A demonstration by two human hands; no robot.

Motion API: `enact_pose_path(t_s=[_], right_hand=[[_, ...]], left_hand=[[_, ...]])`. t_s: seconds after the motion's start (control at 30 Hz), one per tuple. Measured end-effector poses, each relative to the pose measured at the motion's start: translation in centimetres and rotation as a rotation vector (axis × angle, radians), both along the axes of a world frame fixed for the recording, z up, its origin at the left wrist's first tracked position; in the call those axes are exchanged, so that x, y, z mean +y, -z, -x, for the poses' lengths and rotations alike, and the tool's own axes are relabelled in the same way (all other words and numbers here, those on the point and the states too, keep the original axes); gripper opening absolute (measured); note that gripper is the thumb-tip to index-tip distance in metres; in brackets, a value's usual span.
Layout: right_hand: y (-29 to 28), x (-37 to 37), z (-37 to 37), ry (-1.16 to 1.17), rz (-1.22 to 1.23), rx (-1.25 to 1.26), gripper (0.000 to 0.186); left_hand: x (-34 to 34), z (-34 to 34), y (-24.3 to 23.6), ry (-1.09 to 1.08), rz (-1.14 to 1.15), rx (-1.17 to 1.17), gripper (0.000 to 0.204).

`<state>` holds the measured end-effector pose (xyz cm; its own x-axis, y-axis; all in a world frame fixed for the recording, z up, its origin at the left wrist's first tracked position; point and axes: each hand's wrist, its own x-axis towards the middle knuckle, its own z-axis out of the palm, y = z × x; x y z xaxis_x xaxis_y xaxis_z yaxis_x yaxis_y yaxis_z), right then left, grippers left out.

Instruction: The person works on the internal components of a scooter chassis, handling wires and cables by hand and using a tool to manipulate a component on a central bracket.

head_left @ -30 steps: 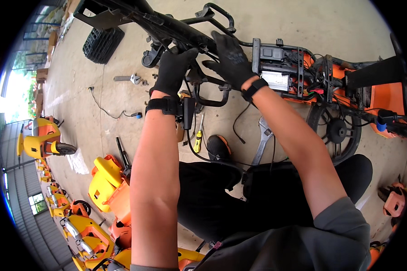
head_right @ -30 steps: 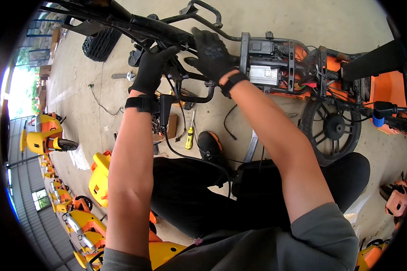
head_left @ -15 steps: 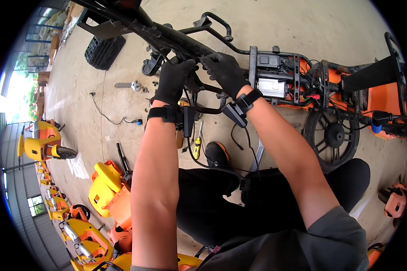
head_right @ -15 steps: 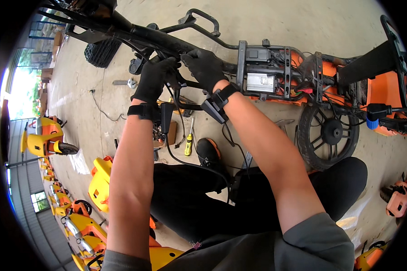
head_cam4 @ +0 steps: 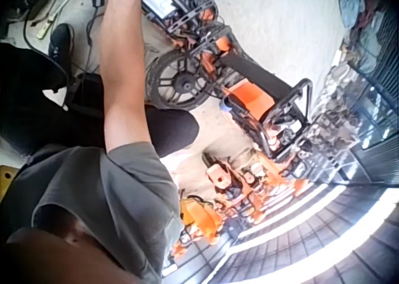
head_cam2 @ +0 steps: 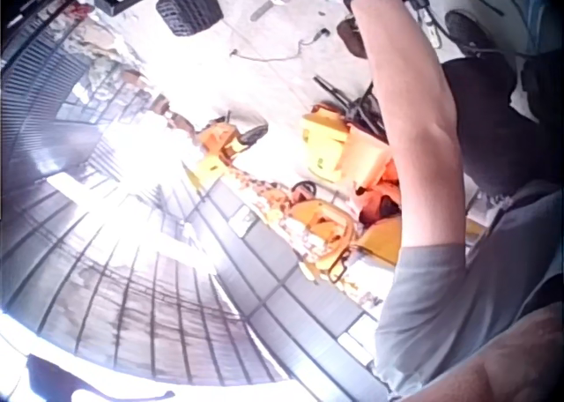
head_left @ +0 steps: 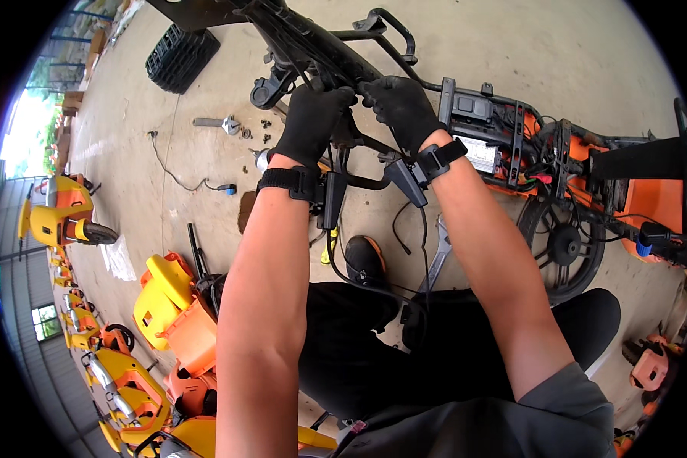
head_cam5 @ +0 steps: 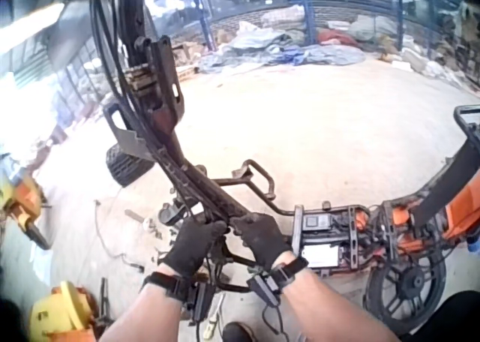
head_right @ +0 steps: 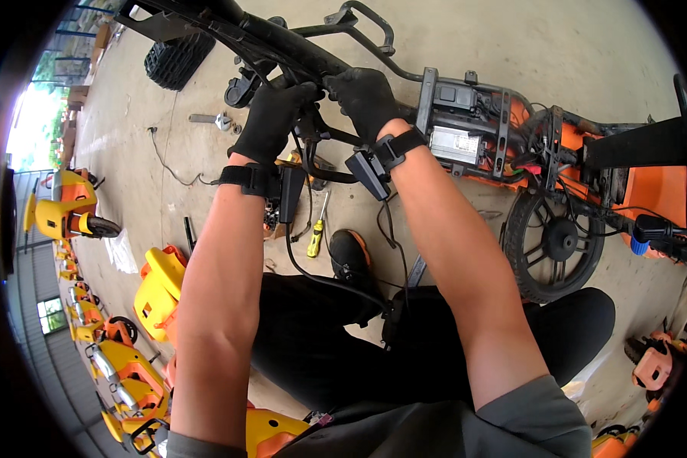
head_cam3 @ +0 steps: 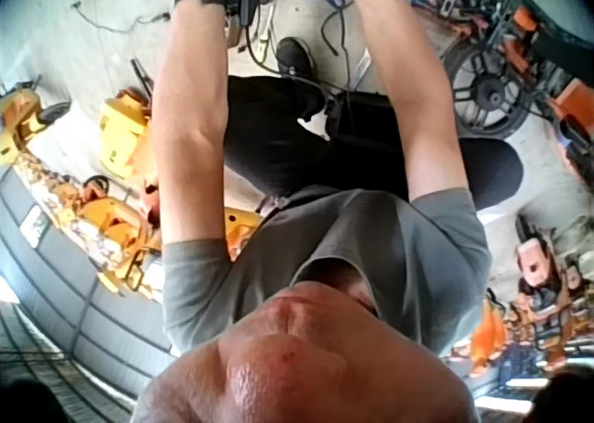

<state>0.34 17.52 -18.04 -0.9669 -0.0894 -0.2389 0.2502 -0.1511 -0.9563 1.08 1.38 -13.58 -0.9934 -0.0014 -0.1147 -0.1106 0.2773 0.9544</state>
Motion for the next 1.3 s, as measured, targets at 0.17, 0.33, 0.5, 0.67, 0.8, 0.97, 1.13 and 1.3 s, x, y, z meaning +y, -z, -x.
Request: enact_pose_path(t_s=[0.17, 0.33, 0.5, 0.67, 0.8, 0.97, 1.13, 1.3], right_hand=[[1.3, 0.0, 0.1, 0.006, 0.026, 0.057, 0.015], [1.2, -0.2, -0.5, 0.009, 0.068, 0.049, 0.016], [1.6, 0.3, -0.7, -0.034, 0.057, 0.082, 0.018], [2.9, 0.9, 0.1, -0.068, 0.077, 0.129, 0.023], [3.8, 3.3, 1.4, -0.202, 0.163, 0.081, 0.021], [2.3, 4.6, 1.2, -0.184, -0.034, 0.124, 0.019], [1.0, 3.6, 0.8, -0.199, -0.174, 0.188, 0.02], [1.1, 2.8, 0.2, -0.172, -0.072, 0.126, 0.022]], left_hand=[[0.6, -0.2, -0.4, -0.037, -0.001, -0.012, 0.02], [0.0, -0.2, -0.2, -0.02, -0.01, -0.006, 0.018], [0.0, -0.2, 0.1, -0.02, -0.042, -0.006, 0.017], [0.3, -0.3, -0.3, -0.043, 0.004, -0.017, 0.017], [0.1, 0.4, 0.6, -0.02, -0.007, 0.002, 0.019], [0.4, 0.6, 0.4, -0.043, 0.071, -0.062, 0.02], [0.7, 0.7, 0.0, -0.041, 0.079, -0.111, 0.021], [0.8, 0.4, -0.7, -0.004, 0.195, -0.12, 0.023]])
